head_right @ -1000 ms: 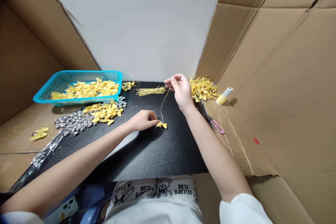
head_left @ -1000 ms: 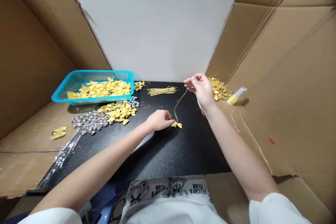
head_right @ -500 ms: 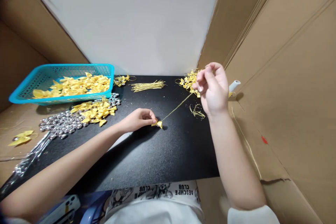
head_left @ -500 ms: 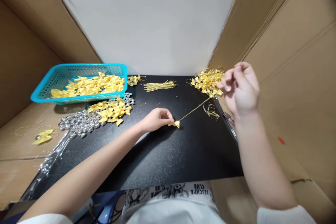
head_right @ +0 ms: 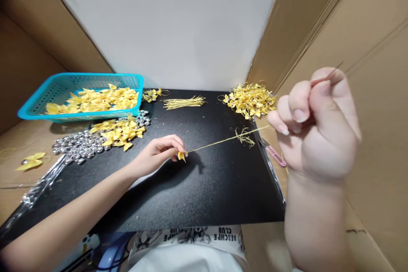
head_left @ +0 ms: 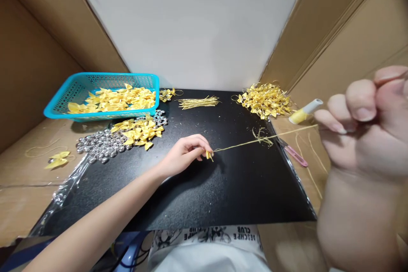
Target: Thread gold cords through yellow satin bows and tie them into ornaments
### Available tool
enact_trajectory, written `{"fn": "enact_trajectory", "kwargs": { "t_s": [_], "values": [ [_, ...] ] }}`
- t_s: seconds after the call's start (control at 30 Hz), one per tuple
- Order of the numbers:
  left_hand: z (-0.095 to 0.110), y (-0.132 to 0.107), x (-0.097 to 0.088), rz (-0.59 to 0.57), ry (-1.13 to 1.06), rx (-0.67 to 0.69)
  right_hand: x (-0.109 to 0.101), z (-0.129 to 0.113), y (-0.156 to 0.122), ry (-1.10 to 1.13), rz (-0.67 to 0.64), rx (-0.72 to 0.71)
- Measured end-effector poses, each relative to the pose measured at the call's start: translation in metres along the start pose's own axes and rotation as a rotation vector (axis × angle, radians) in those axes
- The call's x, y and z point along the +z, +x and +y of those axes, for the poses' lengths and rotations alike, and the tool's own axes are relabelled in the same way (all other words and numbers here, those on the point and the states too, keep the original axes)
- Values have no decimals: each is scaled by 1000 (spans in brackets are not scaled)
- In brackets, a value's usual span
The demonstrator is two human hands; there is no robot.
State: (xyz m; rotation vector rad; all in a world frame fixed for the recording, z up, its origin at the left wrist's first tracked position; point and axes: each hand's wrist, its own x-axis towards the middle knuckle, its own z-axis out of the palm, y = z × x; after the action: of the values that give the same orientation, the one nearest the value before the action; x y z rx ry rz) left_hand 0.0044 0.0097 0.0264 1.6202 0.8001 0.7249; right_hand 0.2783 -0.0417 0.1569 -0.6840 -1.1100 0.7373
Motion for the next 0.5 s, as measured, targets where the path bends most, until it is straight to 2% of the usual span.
{"fn": "enact_trajectory", "kwargs": {
  "t_s": [0.13,0.3,0.4,0.5],
  "values": [
    [-12,0,4,89,-50,99,8,-4,-14,-27,1,57],
    [-25,1,9,58,-10,68,13,-1,-25,-32,-48,119],
    [-28,1,8,111,3,55,9,2,-28,-22,-66,135],
    [-27,0,4,80,137,132,-2,5,-32,-16,-2,134]
  ]
}}
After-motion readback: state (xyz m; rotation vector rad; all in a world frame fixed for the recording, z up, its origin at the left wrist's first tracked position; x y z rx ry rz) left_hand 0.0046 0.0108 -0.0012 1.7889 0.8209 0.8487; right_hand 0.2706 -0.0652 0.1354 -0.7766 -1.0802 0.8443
